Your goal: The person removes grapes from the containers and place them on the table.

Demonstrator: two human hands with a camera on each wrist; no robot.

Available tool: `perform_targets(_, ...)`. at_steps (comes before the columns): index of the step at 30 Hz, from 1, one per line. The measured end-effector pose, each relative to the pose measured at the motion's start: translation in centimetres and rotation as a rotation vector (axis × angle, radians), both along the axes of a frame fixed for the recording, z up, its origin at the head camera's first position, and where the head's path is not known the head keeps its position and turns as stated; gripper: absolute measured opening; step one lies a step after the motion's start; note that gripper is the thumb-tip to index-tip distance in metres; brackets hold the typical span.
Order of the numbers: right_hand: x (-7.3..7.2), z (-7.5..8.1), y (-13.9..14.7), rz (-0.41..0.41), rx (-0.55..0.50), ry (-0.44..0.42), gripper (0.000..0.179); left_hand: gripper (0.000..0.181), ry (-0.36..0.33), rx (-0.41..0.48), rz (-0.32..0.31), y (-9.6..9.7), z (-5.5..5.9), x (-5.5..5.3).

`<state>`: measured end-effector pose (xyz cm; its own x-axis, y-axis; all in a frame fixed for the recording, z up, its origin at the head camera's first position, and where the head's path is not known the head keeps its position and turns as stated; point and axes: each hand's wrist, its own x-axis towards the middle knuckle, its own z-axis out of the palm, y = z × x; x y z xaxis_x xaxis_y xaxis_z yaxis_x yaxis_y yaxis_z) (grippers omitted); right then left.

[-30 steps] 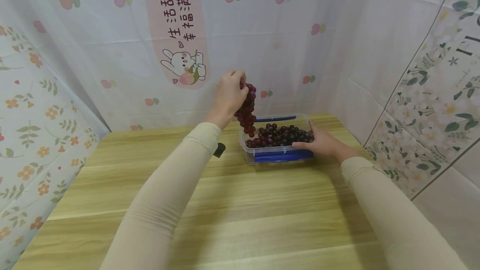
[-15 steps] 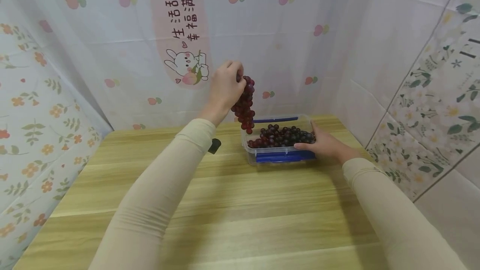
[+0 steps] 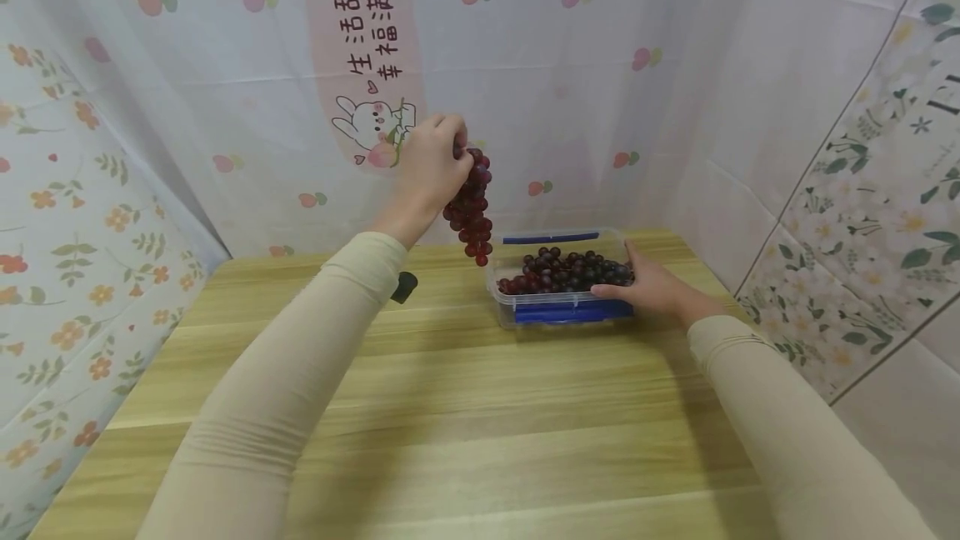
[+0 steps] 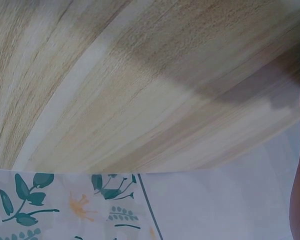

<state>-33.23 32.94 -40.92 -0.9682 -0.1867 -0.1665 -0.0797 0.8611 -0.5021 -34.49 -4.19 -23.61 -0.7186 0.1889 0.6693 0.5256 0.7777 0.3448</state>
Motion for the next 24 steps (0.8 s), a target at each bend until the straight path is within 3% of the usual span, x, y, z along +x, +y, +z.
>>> perform_targets(8,0.0,-0.1,0.1,0.002,0.003,0.01,0.135,0.004,-0.021,-0.011,0.02,-2.0,0.0,0.2)
perform_targets(14,-0.1,-0.2,0.1,-0.003,0.007,0.007,0.135,0.004,-0.037,-0.036,0.032,-3.8,0.3,1.1)
perform_targets(24,-0.1,-0.3,0.0,-0.003,0.009,0.021,0.135,0.004,0.032,-0.086,0.074,-7.6,0.3,2.4)
